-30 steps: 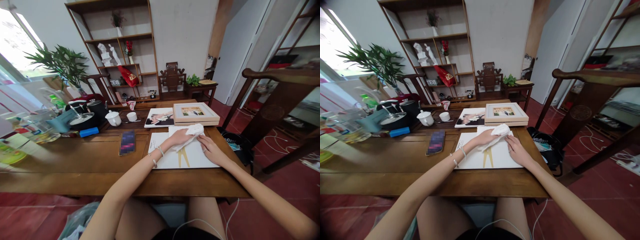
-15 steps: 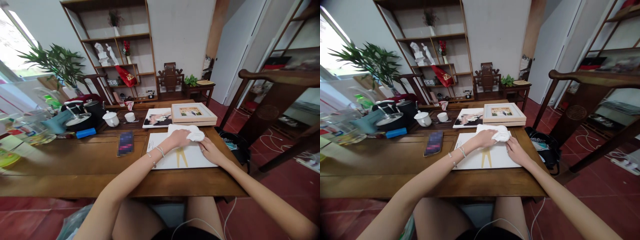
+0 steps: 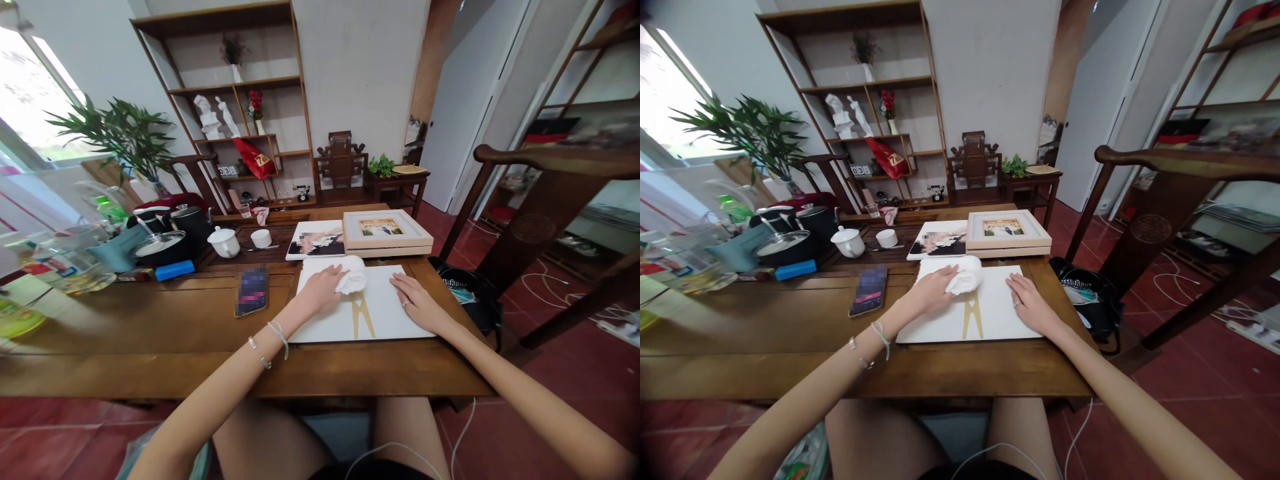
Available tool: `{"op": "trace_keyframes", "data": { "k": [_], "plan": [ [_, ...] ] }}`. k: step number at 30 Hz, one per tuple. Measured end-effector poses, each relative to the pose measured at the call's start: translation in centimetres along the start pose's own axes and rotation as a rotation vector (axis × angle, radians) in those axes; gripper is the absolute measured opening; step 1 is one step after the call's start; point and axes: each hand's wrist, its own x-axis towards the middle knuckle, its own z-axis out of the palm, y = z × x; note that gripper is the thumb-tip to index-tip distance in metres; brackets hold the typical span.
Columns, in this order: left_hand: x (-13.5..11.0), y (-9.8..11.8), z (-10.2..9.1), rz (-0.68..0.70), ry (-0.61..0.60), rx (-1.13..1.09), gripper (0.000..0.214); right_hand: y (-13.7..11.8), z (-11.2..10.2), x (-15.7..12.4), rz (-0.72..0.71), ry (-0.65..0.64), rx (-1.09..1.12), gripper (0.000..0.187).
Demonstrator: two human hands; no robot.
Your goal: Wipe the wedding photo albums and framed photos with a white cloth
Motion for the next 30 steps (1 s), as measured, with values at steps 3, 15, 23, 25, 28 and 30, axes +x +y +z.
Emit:
{"op": "trace_keyframes", "data": {
  "k": [3,15,23,25,28,30],
  "plan": [
    [-2.0,-1.4,0.4,-0.058,-0.002,0.029,0.065,-0.2,-0.1,0.0,0.016,-0.015,-0.003,0.044],
    [-9.1,2.1,1.6,0.074,0.021,-0.019,0.080,-0.1,0.0,0.0,0.011,0.010,-0.011,0.043],
    [-7.3,-0.2,1.0,0.065,0.004,-0.108,0.073,-0.3,-0.2,0.1,0.016,-0.007,-0.026,0.043],
    [-5.2,-1.5,1.0,0.046,-0.001,-0.118,0.079,-0.4,-0.2,0.1,0.016,-0.005,-0.023,0.043],
    [-2.2,-3.2,1.1,0.020,-0.012,-0.094,0.081,-0.3,-0.2,0.0,0.011,-0.004,-0.029,0.044],
    [-0.9,-3.9,1.2,0.010,-0.022,-0.064,0.075,-0.3,-0.2,0.0,0.012,-0.007,-0.029,0.045]
  ]
}}
